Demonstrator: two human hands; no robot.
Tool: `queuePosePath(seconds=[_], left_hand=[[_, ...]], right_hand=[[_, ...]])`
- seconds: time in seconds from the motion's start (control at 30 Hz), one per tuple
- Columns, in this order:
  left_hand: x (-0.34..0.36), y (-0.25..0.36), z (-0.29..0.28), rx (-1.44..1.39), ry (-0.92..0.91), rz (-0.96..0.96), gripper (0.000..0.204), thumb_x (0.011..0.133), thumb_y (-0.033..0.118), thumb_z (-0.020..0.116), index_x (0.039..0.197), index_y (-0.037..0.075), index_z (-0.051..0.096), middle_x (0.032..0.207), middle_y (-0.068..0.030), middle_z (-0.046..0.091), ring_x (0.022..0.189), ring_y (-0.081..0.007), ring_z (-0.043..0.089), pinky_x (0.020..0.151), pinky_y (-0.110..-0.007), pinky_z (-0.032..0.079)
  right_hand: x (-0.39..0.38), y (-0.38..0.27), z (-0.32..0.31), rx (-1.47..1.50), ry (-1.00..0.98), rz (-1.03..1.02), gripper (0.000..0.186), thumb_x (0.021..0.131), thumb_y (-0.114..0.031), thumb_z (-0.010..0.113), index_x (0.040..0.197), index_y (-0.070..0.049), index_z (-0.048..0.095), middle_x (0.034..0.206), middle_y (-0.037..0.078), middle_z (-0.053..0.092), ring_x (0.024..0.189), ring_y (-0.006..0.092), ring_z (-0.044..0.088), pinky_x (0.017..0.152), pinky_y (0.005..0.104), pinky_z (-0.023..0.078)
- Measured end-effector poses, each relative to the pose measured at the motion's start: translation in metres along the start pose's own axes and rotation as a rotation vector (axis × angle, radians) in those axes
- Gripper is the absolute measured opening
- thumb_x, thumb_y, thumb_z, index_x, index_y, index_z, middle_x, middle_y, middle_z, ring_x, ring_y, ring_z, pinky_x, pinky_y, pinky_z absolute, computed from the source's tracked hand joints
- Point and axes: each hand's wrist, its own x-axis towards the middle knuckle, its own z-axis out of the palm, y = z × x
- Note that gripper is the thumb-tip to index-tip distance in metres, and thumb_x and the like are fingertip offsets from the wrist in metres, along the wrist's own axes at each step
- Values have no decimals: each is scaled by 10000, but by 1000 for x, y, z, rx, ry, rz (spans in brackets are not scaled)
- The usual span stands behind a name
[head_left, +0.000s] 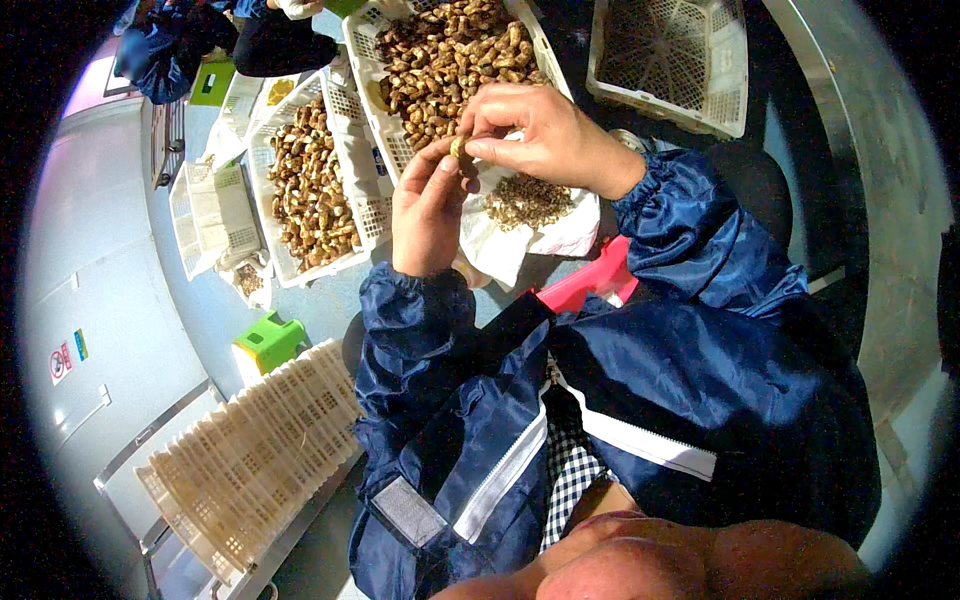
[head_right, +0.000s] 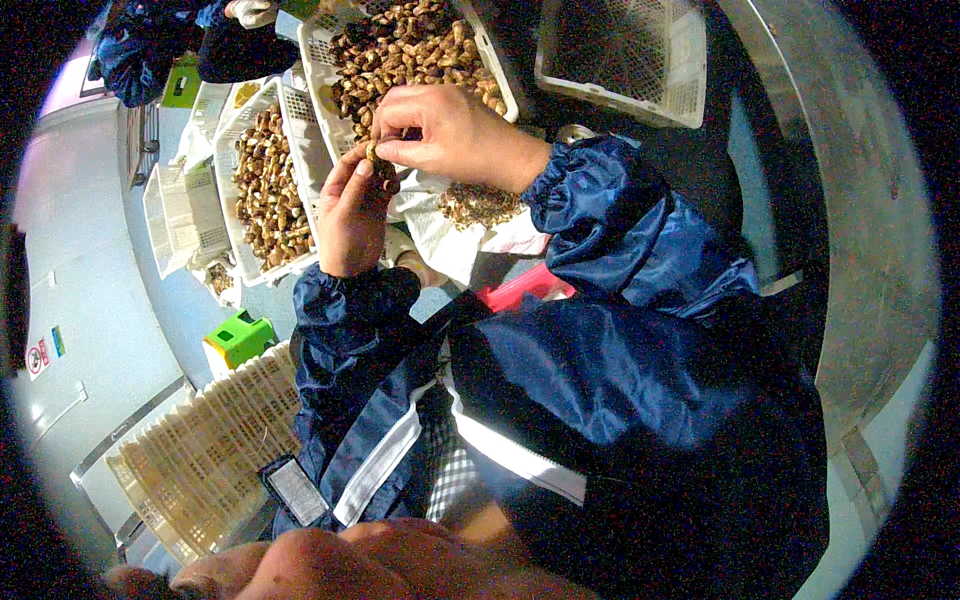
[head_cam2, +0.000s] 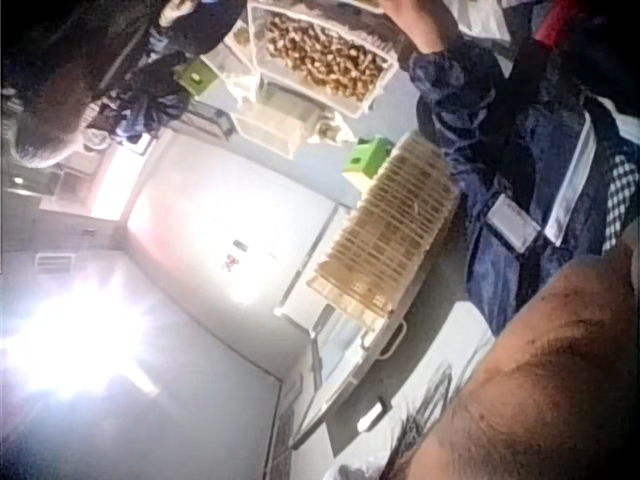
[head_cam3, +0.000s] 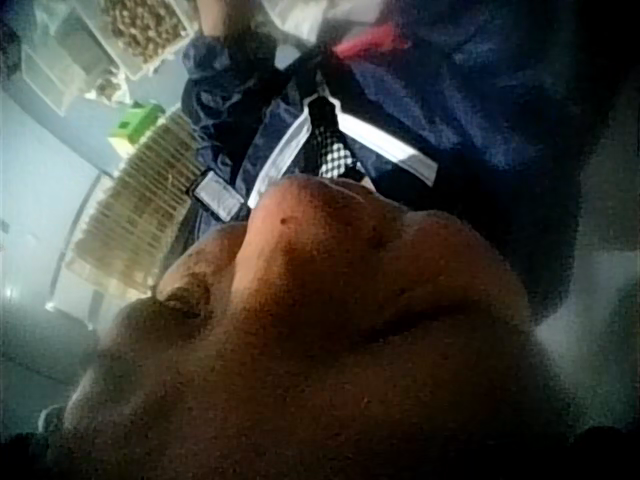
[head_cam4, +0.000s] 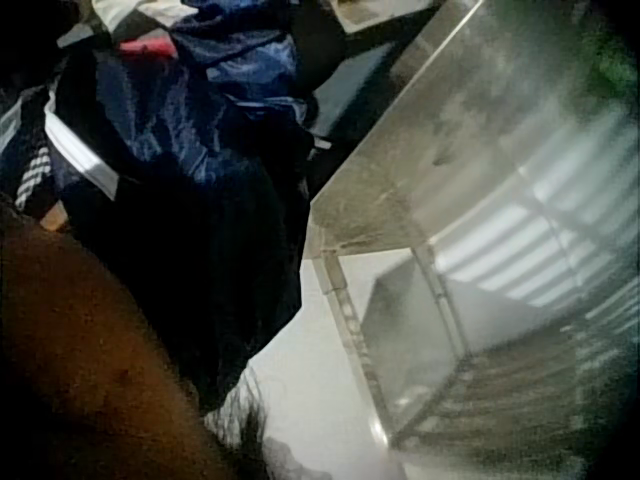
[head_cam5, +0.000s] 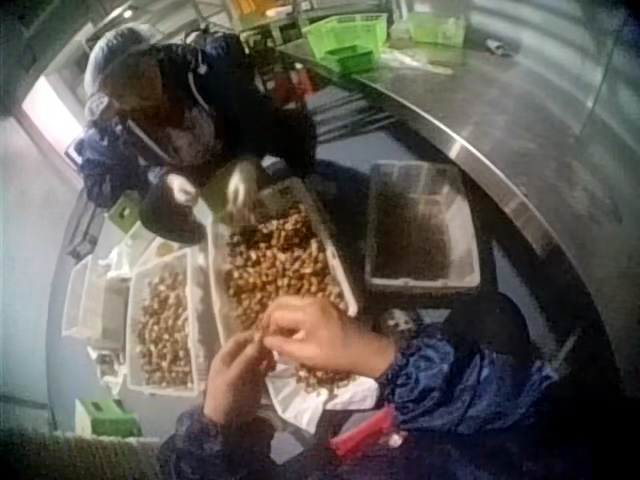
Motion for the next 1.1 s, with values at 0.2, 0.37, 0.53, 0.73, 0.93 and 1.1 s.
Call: queuePosePath(seconds=[0.2, 0.37, 0.53, 0.73, 0.93, 1.1], left_hand=[[-2, 4, 1, 99, -36, 78, 270, 924, 92, 579, 1167, -25, 570, 986, -54, 628, 845, -110, 566, 755, -235, 450], [-7, 4, 5, 319, -47, 174, 273, 932, 91, 575, 1178, -26, 568, 1010, -51, 625, 884, -114, 576, 790, -247, 462], [-9, 6, 6, 392, -6, 220, 268, 921, 67, 586, 1172, -25, 568, 1030, -55, 620, 896, -110, 575, 805, -247, 461], [-9, 4, 2, 360, -44, 285, 259, 889, 19, 616, 1134, -3, 536, 1085, -71, 602, 973, -126, 568, 866, -256, 450], [-9, 3, 7, 422, -58, 320, 297, 865, -24, 623, 1128, 23, 491, 1096, -92, 604, 1026, -154, 570, 904, -279, 448], [-11, 7, -1, 468, -47, 382, 304, 854, -33, 632, 1120, 19, 494, 1109, -97, 603, 1033, -160, 571, 912, -283, 449]], right_hand=[[-2, 2, -4, 168, -34, 217, 165, 857, -147, 662, 820, 11, 629, 861, 64, 652, 793, 125, 598, 709, 269, 472], [-6, 9, -1, 231, -62, 298, 182, 875, -168, 661, 849, 10, 632, 855, 19, 641, 789, 68, 563, 692, 238, 456], [-8, 6, 2, 129, -96, 135, 163, 874, -163, 664, 861, -2, 640, 828, 7, 633, 760, 71, 574, 705, 228, 474], [-8, 11, 1, 543, -88, 425, 154, 872, -152, 666, 846, -4, 634, 840, 22, 648, 761, 80, 600, 712, 235, 492], [-11, 18, -3, 558, -78, 497, 165, 870, -166, 673, 846, -5, 646, 822, 37, 657, 746, 95, 623, 708, 244, 505], [-7, 7, 5, 517, -100, 425, 174, 860, -172, 684, 857, -2, 651, 825, 36, 659, 749, 98, 624, 707, 245, 505]])
